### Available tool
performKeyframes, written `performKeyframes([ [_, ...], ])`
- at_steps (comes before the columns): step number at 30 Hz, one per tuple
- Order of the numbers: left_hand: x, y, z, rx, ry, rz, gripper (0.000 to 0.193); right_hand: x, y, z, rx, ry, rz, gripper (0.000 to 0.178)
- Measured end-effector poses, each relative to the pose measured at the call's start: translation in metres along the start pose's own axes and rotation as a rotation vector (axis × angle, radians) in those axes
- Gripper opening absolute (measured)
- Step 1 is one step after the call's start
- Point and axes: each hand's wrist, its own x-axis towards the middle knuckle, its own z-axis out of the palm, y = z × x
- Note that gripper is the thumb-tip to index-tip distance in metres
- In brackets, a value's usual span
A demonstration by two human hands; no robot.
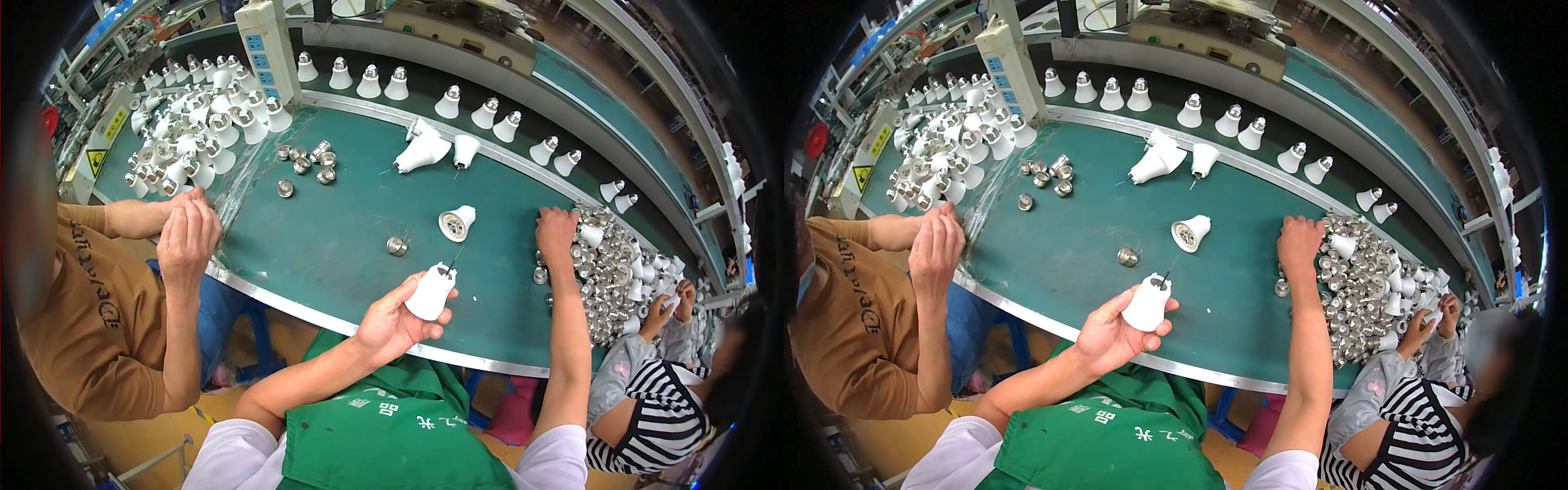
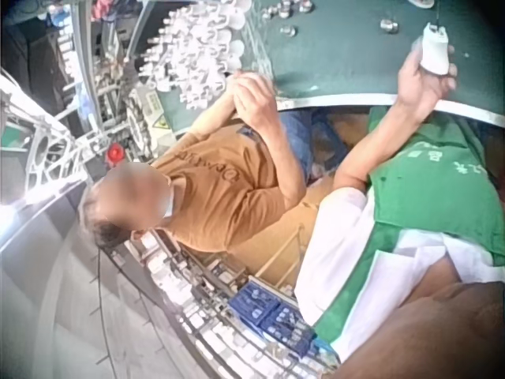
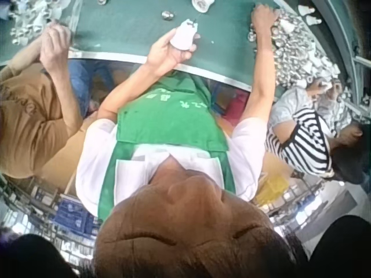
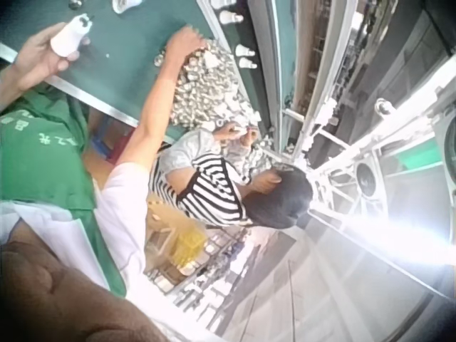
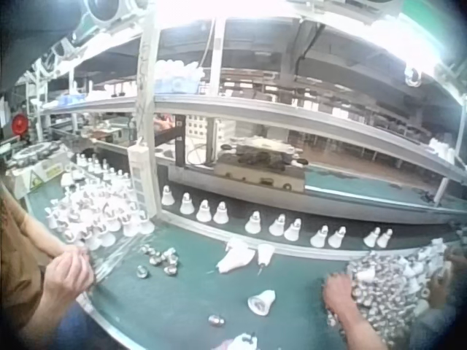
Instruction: Assembling LED light bulbs by joining components at a factory conveyor belt.
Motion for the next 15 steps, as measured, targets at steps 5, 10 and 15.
performKeyframes([
  [5, -0.004, 0.006, 0.002, 0.092, 0.051, 0.140, 0.035, -0.023, -0.039, -0.054, 0.755, 0.041, 0.039, 0.021],
  [10, -0.005, 0.011, 0.002, 0.117, 0.047, 0.193, 0.039, -0.095, -0.083, -0.126, 1.563, -0.076, -0.093, 0.022],
  [15, -0.007, 0.016, 0.002, 0.205, -0.003, 0.221, 0.045, -0.120, -0.114, -0.159, 1.344, 0.202, -0.255, 0.027],
])
